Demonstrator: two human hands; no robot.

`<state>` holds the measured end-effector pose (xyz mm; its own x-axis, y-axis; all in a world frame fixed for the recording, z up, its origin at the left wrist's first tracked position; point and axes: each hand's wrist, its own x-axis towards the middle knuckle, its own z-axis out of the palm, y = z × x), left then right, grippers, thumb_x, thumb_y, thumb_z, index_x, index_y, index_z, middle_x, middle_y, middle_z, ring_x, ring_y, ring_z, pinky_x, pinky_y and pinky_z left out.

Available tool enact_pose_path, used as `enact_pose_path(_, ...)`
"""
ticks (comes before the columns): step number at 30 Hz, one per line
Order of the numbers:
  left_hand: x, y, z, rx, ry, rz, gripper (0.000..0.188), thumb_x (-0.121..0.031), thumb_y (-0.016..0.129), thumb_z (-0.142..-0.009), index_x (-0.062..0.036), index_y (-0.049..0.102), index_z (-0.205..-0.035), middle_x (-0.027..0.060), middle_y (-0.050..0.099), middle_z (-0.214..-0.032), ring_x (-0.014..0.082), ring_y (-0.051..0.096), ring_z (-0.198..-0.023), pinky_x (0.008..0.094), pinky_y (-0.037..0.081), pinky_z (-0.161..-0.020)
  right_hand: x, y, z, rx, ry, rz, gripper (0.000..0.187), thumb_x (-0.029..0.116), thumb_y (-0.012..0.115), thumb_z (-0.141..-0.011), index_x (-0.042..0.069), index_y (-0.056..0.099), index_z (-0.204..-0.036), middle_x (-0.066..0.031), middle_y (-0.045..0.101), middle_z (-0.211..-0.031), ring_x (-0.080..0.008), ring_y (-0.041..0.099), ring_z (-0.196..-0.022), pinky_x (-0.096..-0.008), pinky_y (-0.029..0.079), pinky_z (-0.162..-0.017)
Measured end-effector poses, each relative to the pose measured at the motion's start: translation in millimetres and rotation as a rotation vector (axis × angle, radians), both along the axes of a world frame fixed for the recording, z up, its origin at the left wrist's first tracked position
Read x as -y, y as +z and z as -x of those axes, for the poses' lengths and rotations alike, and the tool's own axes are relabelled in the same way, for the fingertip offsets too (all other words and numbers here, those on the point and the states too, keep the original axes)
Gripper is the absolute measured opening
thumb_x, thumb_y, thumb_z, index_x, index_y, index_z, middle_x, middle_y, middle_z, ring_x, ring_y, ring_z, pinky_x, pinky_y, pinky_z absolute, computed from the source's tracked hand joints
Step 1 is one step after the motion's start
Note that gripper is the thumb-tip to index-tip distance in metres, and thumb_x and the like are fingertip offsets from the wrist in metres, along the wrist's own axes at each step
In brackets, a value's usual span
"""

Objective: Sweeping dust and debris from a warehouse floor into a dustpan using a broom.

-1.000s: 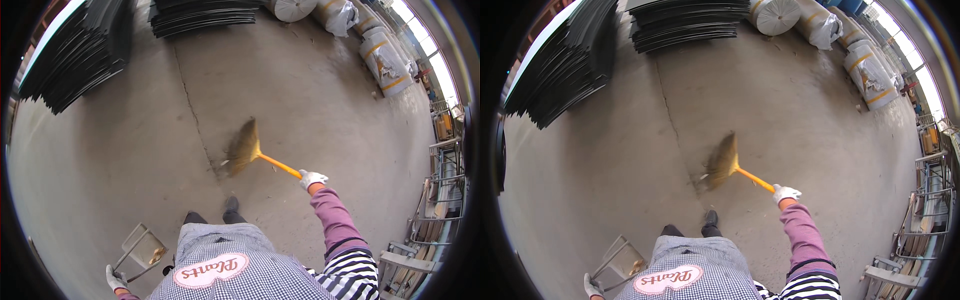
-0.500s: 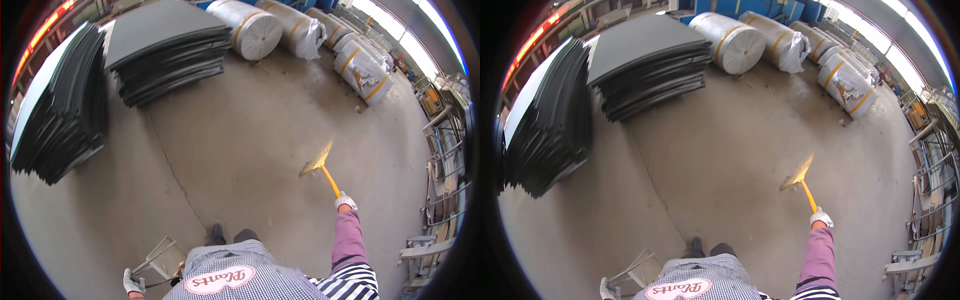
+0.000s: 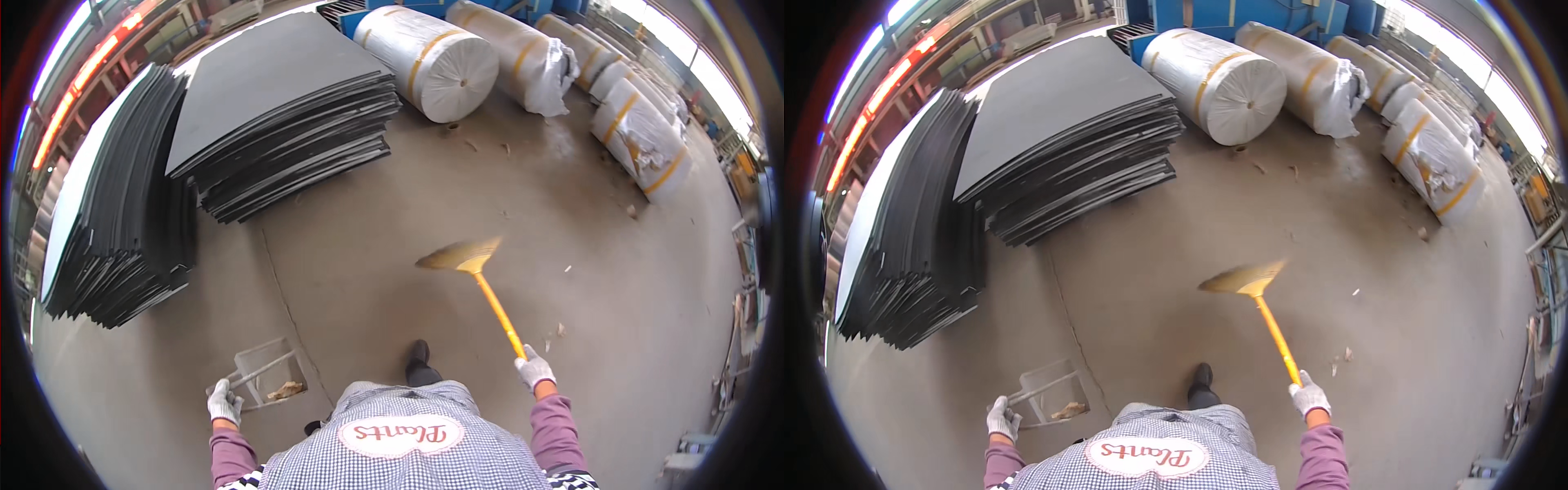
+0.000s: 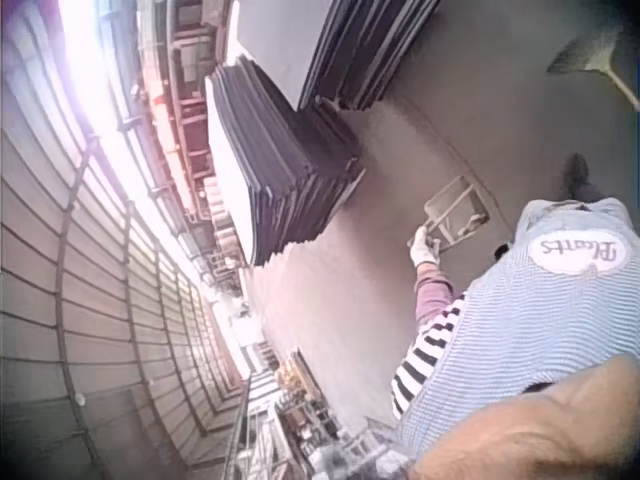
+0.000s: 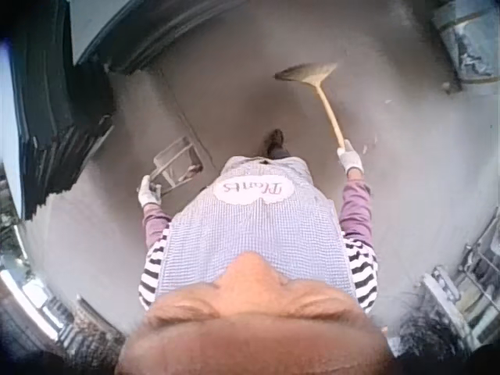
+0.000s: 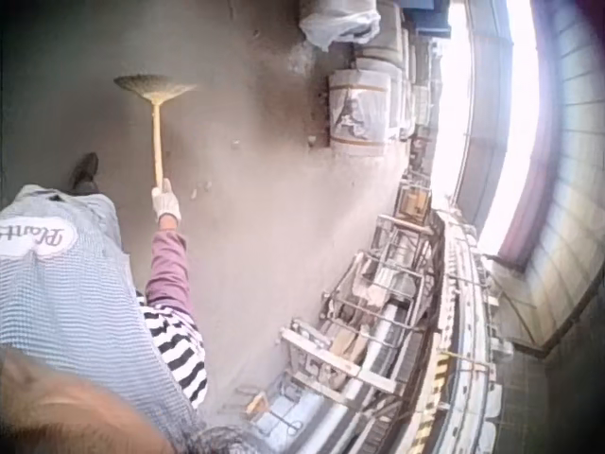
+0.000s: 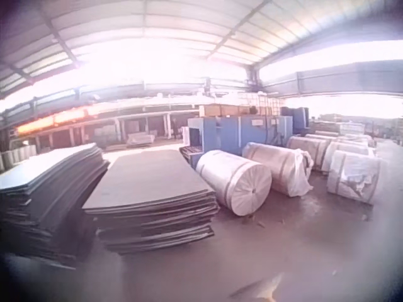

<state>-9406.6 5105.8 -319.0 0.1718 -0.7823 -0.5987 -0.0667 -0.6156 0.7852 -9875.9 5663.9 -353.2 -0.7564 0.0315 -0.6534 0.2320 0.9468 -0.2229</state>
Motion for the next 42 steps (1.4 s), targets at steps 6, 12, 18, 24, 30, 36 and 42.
enact_pose_path(6, 34.4, 41.8, 79.9, -0.069, -0.027, 0.075, 0.017, -0.027, 0.068, -0.082, -0.0255, 0.051, -0.083, -0.0103, 0.04, -0.062, 0.0062, 0.037, -0.054, 0.0249, 0.031, -0.049, 106.7, 33.6, 147.6, 0.129, 0.367, -0.258, 0.049, 0.037, 0.043, -0.087, 0.031, 0.041, -0.136, -0.0138, 0.06, -0.12, -0.0339, 0.057, -0.111, -0.0531, 0.042, -0.092)
enact_pose_path(12, 62.3, -1.8, 205.9, -0.039, 0.072, 0.04, 0.017, -0.026, 0.068, -0.084, -0.0246, 0.053, -0.076, -0.0112, 0.039, -0.056, 0.0037, 0.036, -0.049, 0.024, 0.031, -0.049, 75.2, 33.4, 302.4, 0.133, 0.313, -0.523, 0.049, 0.032, 0.043, -0.087, 0.026, 0.042, -0.136, -0.0101, 0.061, -0.12, -0.0314, 0.059, -0.109, -0.0506, 0.043, -0.091)
enact_pose_path(18, 130.1, -71.9, 353.5, 0.132, 0.138, -0.228, 0.019, -0.031, 0.071, -0.079, -0.0229, 0.055, -0.075, -0.008, 0.041, -0.056, 0.0089, 0.036, -0.047, 0.0337, 0.035, -0.052, 83.8, 95.8, 428.5, 0.085, 0.076, -0.445, 0.051, 0.033, 0.043, -0.086, 0.024, 0.043, -0.136, -0.0148, 0.062, -0.116, -0.0311, 0.061, -0.105, -0.0453, 0.047, -0.086)
enact_pose_path(24, 148.8, -52.7, 532.6, 0.183, -0.091, -0.286, 0.014, -0.025, 0.07, -0.078, -0.0195, 0.057, -0.076, -0.0039, 0.046, -0.059, 0.0147, 0.041, -0.05, 0.0379, 0.038, -0.053, 137.6, 85.7, 532.5, 0.055, -0.087, -0.093, 0.064, 0.044, 0.05, -0.081, 0.028, 0.037, -0.141, -0.0177, 0.061, -0.115, -0.0337, 0.061, -0.099, -0.0406, 0.048, -0.087)
enact_pose_path(30, 121.7, -32.3, 721.7, 0.188, -0.186, -0.215, 0.011, -0.022, 0.069, -0.078, -0.0195, 0.058, -0.079, -0.0036, 0.046, -0.06, 0.014, 0.044, -0.052, 0.0416, 0.042, -0.052, 217.9, 3.6, 726.1, 0.1, 0.194, 0.039, 0.06, 0.044, 0.047, -0.084, 0.031, 0.035, -0.141, -0.018, 0.058, -0.12, -0.034, 0.057, -0.108, -0.0418, 0.044, -0.092)
enact_pose_path(36, 49.9, 62.0, 889.9, 0.08, -0.149, -0.104, 0.018, -0.028, 0.073, -0.08, -0.0139, 0.061, -0.08, -0.0015, 0.052, -0.065, 0.0128, 0.049, -0.06, 0.0312, 0.046, -0.059, 275.7, -4.4, 923.2, 0.134, 0.381, -0.142, 0.043, 0.029, 0.04, -0.091, 0.032, 0.044, -0.133, -0.004, 0.063, -0.114, -0.027, 0.062, -0.103, -0.0462, 0.047, -0.083)
enact_pose_path(42, 59.3, 68.5, 1012.9, 0.093, -0.196, -0.105, 0.016, -0.027, 0.072, -0.082, -0.0134, 0.062, -0.081, -0.0015, 0.052, -0.065, 0.0126, 0.05, -0.061, 0.0319, 0.047, -0.059, 184.5, -27.1, 1052.6, 0.127, 0.232, -0.283, 0.045, 0.027, 0.039, -0.09, 0.031, 0.042, -0.135, -0.0054, 0.062, -0.116, -0.0287, 0.061, -0.104, -0.047, 0.046, -0.087)
